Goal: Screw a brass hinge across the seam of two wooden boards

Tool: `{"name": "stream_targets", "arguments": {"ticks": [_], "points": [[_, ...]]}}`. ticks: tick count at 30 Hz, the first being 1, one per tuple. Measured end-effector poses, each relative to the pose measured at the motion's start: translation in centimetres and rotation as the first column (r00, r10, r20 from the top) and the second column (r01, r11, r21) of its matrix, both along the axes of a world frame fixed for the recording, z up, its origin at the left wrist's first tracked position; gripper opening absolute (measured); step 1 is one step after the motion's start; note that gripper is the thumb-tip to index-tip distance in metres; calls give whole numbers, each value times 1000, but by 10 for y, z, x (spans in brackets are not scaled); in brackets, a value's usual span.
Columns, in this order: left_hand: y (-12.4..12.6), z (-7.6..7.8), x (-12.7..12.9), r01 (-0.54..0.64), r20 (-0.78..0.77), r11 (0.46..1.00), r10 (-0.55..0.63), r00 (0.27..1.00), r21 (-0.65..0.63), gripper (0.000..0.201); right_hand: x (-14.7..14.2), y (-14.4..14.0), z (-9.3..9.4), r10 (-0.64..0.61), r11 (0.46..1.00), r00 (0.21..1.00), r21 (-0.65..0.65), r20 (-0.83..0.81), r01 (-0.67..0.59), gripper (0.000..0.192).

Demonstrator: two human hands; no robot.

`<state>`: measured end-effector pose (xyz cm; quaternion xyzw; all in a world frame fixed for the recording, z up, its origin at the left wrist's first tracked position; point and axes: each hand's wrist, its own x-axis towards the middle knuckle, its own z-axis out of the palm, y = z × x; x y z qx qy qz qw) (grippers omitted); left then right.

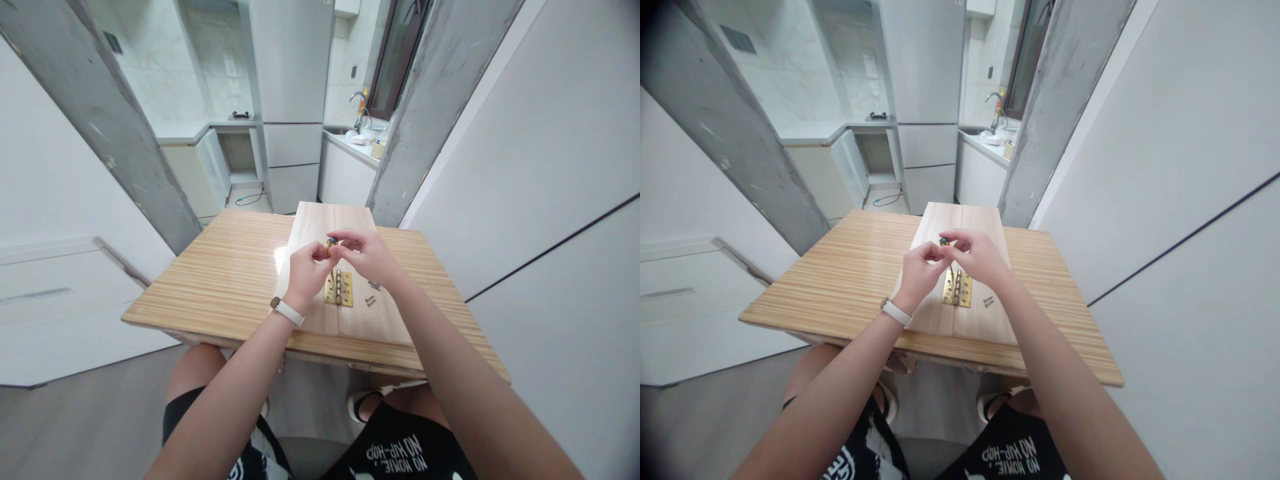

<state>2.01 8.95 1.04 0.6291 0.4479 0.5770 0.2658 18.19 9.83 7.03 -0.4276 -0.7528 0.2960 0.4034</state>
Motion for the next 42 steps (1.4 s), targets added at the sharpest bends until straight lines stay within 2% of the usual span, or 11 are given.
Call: {"name": "stream_targets", "arguments": {"ticks": [5,13,19,22,24,26,29,33,38,40,42], "points": [[10,-1,-4,78,27,997,-78,997,-6,45,4,12,9,66,998,996,2,52,-67,34],[20,-4,-12,206,8,979,-206,979,3,39,4,14,10,116,992,991,46,62,-119,23],[32,-3,-21,418,-16,907,-419,908,-43,29,3,6,2,5,990,999,138,41,-10,14],[34,-4,-21,466,-22,884,-467,884,-48,31,-2,-2,-5,-107,970,994,220,20,100,13],[31,-5,-20,439,-26,898,-440,898,-36,31,-6,-7,-9,-182,947,983,269,11,173,11],[25,-6,-17,359,-38,933,-359,933,-15,29,-9,-10,-13,-224,933,974,293,13,211,10],[11,-5,-11,183,-62,983,-181,982,25,25,-12,-12,-14,-238,927,971,302,18,221,9],[-2,-5,-1,31,-83,999,-28,996,33,21,-10,-9,-11,-217,939,976,274,1,208,10],[-1,-3,0,23,-89,999,-20,996,32,23,1,2,1,-50,989,998,140,31,45,22],[2,-2,-1,39,-76,999,-36,996,33,28,6,8,6,43,996,997,79,59,-48,31],[4,-2,-3,54,-53,998,-52,997,33,31,10,13,10,113,993,990,31,80,-116,30]]}}
